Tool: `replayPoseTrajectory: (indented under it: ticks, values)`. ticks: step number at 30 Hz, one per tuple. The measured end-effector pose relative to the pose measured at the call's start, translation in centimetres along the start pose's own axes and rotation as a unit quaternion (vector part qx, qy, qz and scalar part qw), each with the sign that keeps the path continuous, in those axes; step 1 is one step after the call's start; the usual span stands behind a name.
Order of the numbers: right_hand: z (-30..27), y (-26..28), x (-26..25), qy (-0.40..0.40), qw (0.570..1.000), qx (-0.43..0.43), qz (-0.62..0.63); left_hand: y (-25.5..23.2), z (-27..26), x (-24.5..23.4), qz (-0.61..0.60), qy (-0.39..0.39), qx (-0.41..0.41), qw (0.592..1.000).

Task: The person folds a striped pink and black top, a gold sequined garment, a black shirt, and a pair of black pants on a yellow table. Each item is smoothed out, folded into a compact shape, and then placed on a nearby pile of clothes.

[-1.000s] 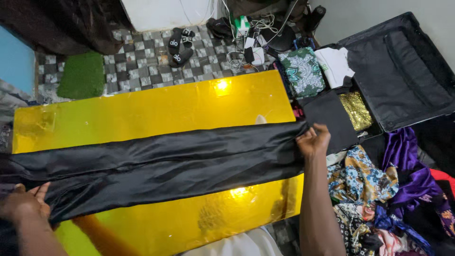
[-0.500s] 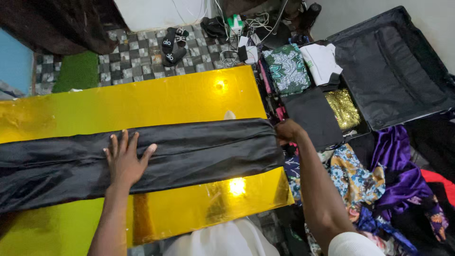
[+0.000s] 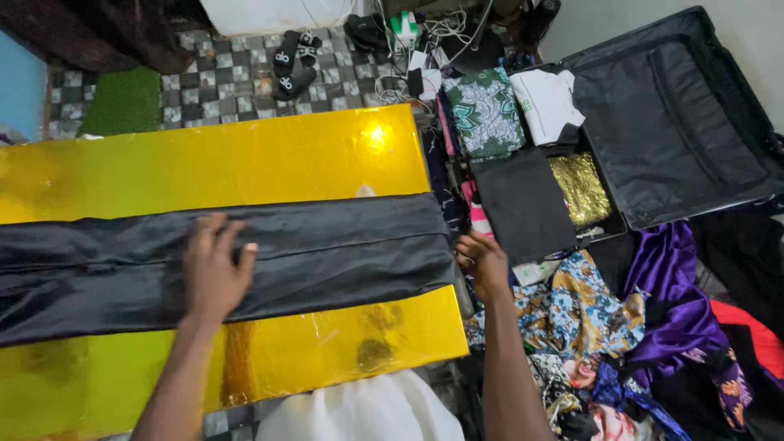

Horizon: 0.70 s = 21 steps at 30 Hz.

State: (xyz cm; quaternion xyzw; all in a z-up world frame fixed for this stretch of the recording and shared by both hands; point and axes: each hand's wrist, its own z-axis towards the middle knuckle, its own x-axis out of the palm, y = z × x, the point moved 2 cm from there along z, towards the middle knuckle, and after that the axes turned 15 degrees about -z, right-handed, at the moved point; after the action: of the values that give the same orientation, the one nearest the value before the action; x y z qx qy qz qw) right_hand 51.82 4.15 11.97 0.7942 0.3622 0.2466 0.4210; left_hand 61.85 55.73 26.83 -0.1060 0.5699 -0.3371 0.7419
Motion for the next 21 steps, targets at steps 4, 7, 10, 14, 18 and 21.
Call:
replayPoseTrajectory:
  ticks: [4, 7, 10, 14, 18, 21]
  values:
    - [-1.6, 3.5, 3.4, 0.147, 0.96, -0.07, -0.226, -8.4, 0.7, 1.8, -0.152, 0.058, 0.007, 0.987]
    - [-4.5, 6.7, 4.8, 0.161, 0.941, -0.118, -0.272, -9.3, 0.1, 1.2, -0.162, 0.123, -0.145, 0.968]
    - [-7.4, 9.0, 5.3, 0.108, 0.914, -0.113, -0.374, -4.6, -1.9, -1.3, -0.086, 0.08, -0.194, 0.974]
    - [-10.6, 9.0, 5.1, 0.131, 0.9, -0.179, -0.376, 4.3, -4.2, -4.9, -0.003, 0.034, -0.169, 0.985]
    - [-11.8, 9.7, 4.8, 0.056, 0.854, -0.225, -0.466, 8.5, -5.2, -5.6, 0.01, 0.021, -0.168, 0.985]
    - [-13.3, 11.2, 4.3, 0.059, 0.814, -0.243, -0.525, 10.2, -5.5, -5.8, 0.02, -0.036, -0.093, 0.995]
